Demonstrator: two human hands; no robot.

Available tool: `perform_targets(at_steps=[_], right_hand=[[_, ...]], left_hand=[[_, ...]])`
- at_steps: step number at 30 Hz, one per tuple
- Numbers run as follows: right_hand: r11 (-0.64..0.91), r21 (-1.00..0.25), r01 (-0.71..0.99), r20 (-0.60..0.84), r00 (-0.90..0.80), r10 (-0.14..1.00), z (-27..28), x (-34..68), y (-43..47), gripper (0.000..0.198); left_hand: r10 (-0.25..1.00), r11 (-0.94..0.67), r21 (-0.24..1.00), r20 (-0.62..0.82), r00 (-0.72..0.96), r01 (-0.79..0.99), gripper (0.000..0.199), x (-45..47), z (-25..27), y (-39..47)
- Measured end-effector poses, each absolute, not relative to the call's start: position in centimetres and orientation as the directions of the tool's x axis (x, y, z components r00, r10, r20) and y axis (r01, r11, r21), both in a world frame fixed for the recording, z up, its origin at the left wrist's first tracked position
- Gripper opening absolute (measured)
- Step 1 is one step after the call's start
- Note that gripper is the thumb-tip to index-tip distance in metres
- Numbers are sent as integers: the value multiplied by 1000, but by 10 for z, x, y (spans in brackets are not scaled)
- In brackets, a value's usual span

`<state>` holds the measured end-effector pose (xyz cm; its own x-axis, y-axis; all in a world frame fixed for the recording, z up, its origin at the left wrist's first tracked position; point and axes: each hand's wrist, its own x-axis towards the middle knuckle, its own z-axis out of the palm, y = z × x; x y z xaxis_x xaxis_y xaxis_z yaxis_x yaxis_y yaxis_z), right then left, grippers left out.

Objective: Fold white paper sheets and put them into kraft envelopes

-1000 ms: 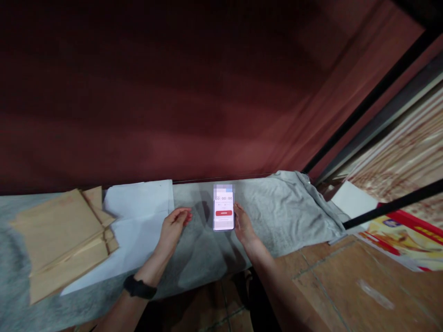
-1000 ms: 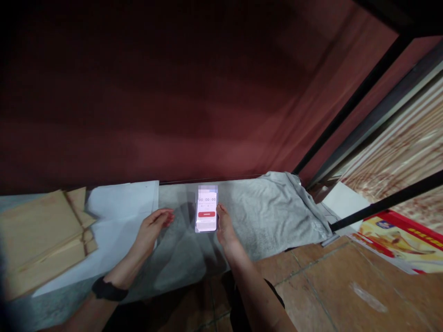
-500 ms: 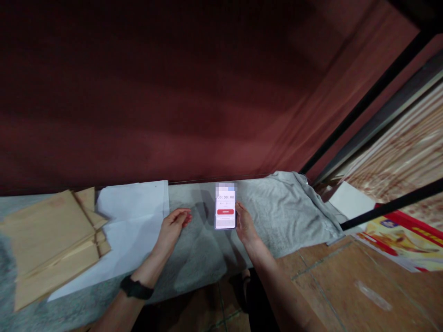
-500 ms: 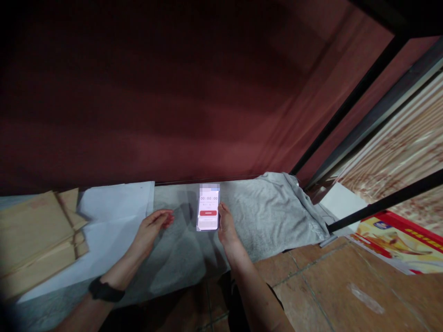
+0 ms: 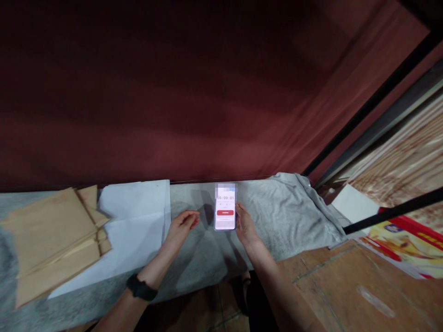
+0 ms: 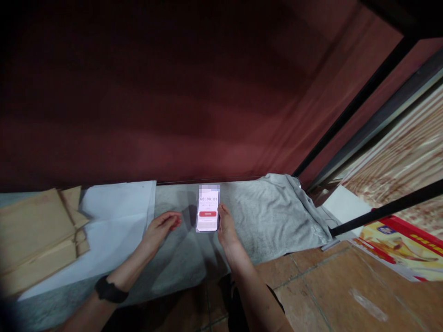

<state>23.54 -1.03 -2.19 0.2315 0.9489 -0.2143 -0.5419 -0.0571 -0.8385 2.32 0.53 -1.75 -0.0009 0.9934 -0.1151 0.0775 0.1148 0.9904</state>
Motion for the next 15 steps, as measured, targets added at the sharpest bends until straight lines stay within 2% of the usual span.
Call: perform_targets(at_steps=[4, 15], right_hand=[[-73, -845, -531, -216, 214, 953, -20, 235, -10, 15], [-72, -846, -528, -208, 203, 957, -15, 237, -15, 21]], left_hand=[[981, 190, 982, -190, 39, 16, 46, 22, -16, 5], [979, 197, 979, -199, 43, 48, 45, 20, -12, 4]])
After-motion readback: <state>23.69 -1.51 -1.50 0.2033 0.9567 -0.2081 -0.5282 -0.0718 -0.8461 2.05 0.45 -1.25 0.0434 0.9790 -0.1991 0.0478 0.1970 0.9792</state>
